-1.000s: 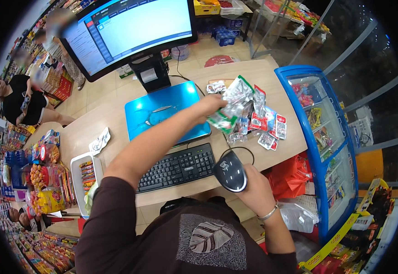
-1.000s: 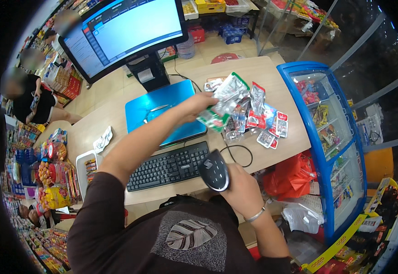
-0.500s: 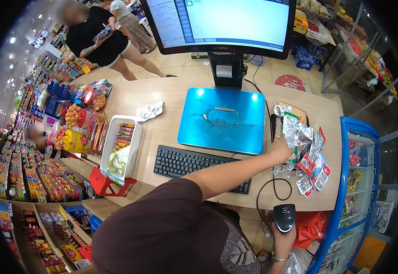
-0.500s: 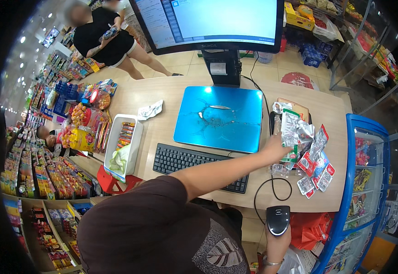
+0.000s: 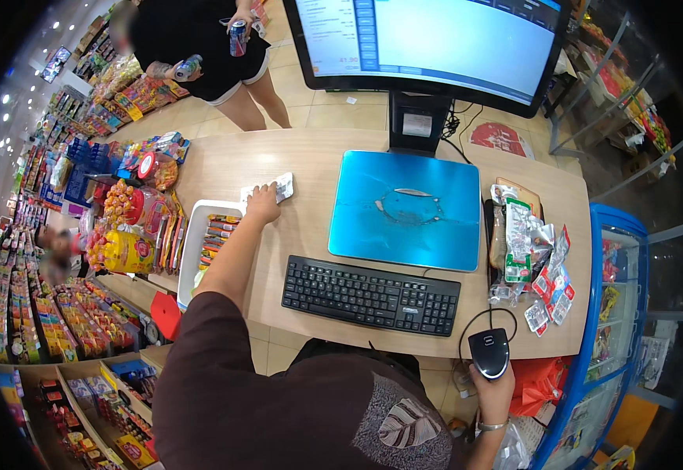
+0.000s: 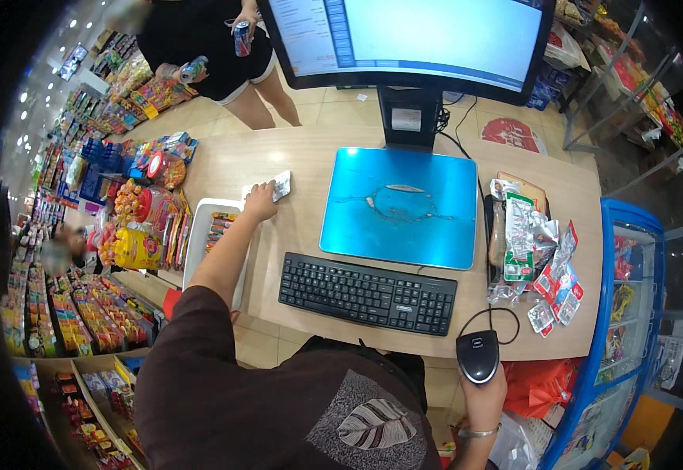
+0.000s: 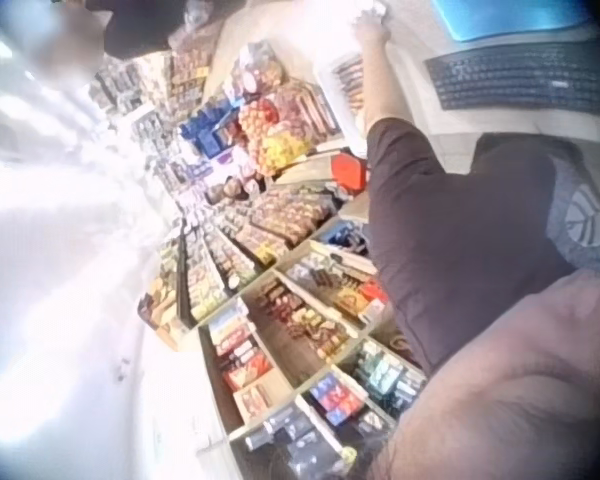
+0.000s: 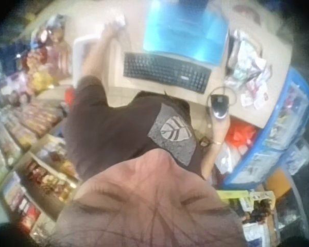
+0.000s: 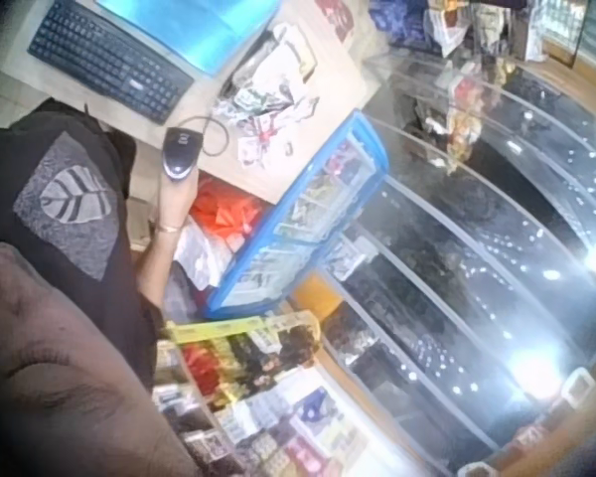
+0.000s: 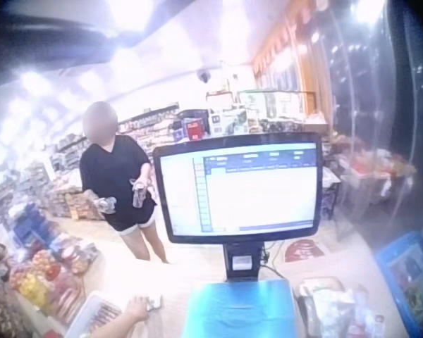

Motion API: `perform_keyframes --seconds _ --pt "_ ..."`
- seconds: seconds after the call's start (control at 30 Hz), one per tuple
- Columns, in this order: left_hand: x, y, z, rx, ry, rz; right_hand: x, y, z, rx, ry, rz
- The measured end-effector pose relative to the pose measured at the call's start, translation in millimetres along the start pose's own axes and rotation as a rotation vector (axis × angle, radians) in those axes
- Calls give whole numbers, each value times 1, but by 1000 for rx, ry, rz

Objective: The person scans multiple packaged food items and canned drinks at a checkout counter using a barcode scanner. They pick up each item, scan it, and place it aside while operating the POS system with a mouse.

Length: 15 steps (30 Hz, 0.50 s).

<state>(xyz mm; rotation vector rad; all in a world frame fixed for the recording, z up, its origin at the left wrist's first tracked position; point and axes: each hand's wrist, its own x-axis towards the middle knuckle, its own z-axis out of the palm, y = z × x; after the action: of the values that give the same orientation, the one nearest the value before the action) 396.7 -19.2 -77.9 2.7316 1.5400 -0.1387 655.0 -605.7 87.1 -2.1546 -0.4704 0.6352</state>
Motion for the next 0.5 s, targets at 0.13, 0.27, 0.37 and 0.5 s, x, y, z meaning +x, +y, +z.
perform_keyframes --seconds 0.13,0.27,0.37,0.5 --pt "10 2 0 -168 -29 11 -8 -31 26 -60 -16 -59" --pt "-1 19 -31 -177 178 368 -18 -58 49 -105 -45 -77" --pt "-34 49 -90 -240 382 641 -22 -77 64 -69 -88 -131" --pt "-85 67 -154 -194 581 1003 -27 -124 76 95 -235 -156"
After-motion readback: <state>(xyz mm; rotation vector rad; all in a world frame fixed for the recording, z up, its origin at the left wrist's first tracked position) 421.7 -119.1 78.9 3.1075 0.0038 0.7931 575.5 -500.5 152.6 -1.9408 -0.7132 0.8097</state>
